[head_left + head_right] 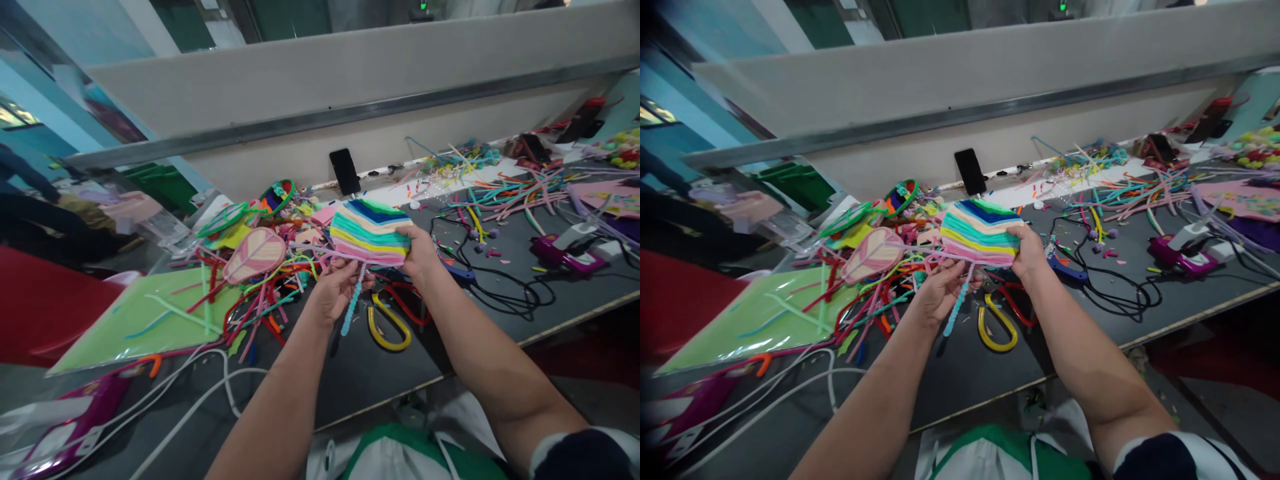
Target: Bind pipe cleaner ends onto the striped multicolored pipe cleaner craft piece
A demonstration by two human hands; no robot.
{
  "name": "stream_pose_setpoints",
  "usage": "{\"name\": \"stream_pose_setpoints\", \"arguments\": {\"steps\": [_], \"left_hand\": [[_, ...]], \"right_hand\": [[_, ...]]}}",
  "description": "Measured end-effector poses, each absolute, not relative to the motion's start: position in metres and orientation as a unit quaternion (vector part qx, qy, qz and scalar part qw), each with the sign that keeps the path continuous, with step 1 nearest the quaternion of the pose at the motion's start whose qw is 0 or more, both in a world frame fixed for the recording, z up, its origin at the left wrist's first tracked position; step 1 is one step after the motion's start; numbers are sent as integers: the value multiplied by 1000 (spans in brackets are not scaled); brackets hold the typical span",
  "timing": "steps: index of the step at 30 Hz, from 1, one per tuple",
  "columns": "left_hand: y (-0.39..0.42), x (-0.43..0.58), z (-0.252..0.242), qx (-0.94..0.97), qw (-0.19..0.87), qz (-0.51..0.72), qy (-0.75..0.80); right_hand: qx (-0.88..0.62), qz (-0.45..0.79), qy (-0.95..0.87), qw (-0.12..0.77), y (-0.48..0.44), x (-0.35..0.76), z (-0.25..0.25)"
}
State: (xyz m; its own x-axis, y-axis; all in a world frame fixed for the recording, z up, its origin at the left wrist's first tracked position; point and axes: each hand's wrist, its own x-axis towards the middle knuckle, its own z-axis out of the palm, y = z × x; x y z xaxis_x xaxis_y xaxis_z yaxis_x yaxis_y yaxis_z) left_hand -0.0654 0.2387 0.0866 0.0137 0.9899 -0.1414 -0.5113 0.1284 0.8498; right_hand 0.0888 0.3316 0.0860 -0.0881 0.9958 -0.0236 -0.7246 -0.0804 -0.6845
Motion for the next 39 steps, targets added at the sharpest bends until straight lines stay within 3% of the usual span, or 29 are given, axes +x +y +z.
{"name": "stream_pose_setpoints", "arguments": {"steps": [4,10,19,32,39], "left_hand": [[239,-64,84,335,640,557,409],[246,-69,83,321,553,631,438],[249,-74,86,283,481,713,426],[247,-92,90,251,626,640,368],[254,-117,97,202,560,720,357]], "right_hand": [[-258,723,-245,592,329,88,88],[-203,767,-304,527,325,87,88],[-266,713,-465,452,312,79,81],[-302,619,-473,549,323,85,80],[-281,625,-491,537,325,91,83]]}}
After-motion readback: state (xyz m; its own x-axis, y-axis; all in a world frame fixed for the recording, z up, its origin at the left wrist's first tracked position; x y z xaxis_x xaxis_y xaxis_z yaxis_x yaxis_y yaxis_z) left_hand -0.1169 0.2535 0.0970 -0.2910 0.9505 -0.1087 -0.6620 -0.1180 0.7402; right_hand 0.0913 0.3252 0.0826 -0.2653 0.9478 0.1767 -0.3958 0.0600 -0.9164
